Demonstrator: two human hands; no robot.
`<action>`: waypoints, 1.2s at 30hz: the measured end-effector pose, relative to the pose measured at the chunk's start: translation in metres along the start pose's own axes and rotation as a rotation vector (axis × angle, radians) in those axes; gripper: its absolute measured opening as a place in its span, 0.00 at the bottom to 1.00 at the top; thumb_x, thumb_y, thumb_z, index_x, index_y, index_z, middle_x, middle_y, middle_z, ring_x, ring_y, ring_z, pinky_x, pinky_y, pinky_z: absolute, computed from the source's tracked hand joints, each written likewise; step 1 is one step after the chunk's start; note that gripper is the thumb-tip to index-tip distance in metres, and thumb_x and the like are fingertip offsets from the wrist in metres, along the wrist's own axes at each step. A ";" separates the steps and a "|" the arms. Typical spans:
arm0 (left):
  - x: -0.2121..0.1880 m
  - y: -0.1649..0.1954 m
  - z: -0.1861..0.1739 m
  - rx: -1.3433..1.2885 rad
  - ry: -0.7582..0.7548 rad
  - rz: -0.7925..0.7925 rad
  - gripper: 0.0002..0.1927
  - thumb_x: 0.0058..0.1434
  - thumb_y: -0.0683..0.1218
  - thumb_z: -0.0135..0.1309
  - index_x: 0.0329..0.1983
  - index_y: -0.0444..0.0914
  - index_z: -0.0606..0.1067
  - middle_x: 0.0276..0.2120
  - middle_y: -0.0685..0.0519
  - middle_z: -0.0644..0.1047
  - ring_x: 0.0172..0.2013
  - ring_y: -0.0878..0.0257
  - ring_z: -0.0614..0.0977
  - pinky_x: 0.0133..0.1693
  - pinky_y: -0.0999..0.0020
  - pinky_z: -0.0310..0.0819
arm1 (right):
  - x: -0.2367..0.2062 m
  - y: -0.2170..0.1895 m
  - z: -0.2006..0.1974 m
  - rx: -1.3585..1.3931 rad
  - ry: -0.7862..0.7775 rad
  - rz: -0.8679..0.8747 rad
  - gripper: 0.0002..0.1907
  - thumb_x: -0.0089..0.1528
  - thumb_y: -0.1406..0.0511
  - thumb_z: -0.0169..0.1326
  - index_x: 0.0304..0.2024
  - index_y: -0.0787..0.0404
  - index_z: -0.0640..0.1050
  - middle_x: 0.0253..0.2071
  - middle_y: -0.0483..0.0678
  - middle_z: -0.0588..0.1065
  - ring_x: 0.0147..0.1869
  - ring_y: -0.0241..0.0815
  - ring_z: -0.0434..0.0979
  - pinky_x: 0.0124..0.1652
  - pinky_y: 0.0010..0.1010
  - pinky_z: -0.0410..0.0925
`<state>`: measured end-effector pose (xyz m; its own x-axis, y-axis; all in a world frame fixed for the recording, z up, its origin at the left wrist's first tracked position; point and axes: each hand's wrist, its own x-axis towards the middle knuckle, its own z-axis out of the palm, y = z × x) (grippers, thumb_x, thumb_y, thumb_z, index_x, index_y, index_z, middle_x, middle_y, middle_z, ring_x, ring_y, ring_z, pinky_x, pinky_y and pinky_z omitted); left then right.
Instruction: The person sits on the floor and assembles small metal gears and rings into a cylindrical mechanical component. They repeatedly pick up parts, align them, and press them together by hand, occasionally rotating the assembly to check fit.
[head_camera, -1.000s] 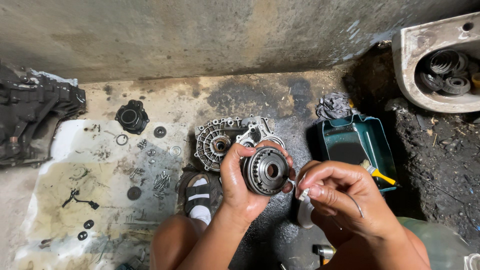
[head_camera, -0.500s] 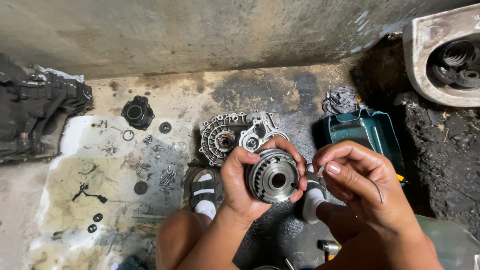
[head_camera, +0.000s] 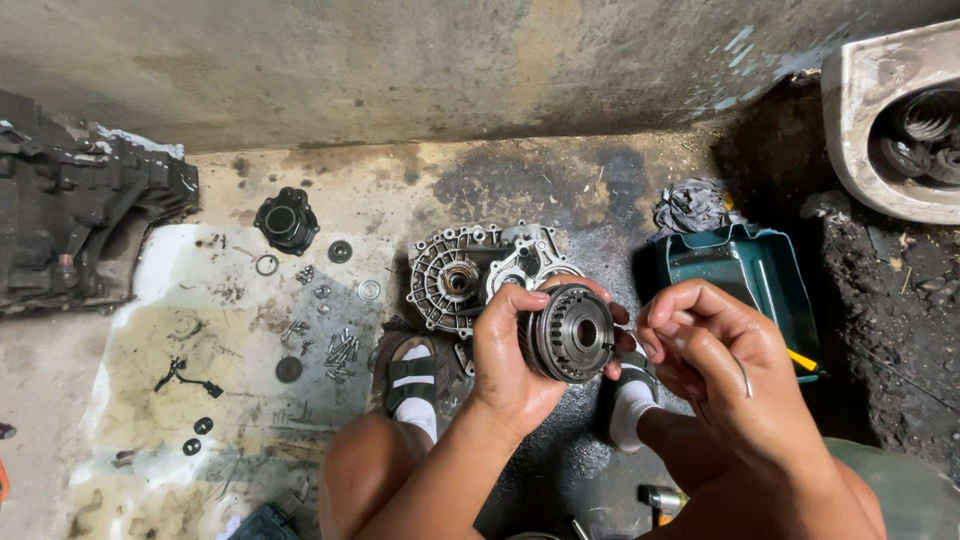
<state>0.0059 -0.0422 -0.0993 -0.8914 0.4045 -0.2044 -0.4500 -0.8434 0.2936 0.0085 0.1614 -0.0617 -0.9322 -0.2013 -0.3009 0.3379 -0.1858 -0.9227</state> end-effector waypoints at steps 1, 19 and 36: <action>0.000 -0.001 -0.001 -0.005 -0.001 -0.003 0.27 0.60 0.55 0.39 0.48 0.28 0.74 0.40 0.38 0.78 0.39 0.48 0.81 0.37 0.51 0.78 | 0.000 0.002 -0.001 -0.004 0.005 0.015 0.06 0.65 0.74 0.44 0.41 0.68 0.73 0.30 0.50 0.71 0.23 0.28 0.57 0.23 0.19 0.52; 0.004 -0.012 -0.009 -0.111 -0.022 -0.085 0.28 0.59 0.56 0.40 0.50 0.29 0.74 0.41 0.39 0.80 0.38 0.45 0.82 0.36 0.54 0.76 | -0.002 -0.020 0.011 -0.203 -0.016 0.042 0.17 0.70 0.65 0.43 0.49 0.71 0.78 0.20 0.40 0.60 0.23 0.31 0.53 0.23 0.25 0.50; 0.008 -0.013 -0.010 -0.038 -0.009 -0.013 0.23 0.59 0.54 0.42 0.43 0.30 0.74 0.38 0.41 0.78 0.40 0.53 0.80 0.46 0.59 0.76 | -0.014 -0.014 0.042 -1.144 -0.180 -0.655 0.23 0.53 0.62 0.68 0.47 0.68 0.79 0.33 0.54 0.75 0.26 0.48 0.75 0.27 0.36 0.68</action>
<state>0.0050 -0.0317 -0.1143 -0.8862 0.4180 -0.1997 -0.4589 -0.8511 0.2550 0.0227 0.1262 -0.0346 -0.8197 -0.5257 0.2274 -0.5449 0.5934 -0.5924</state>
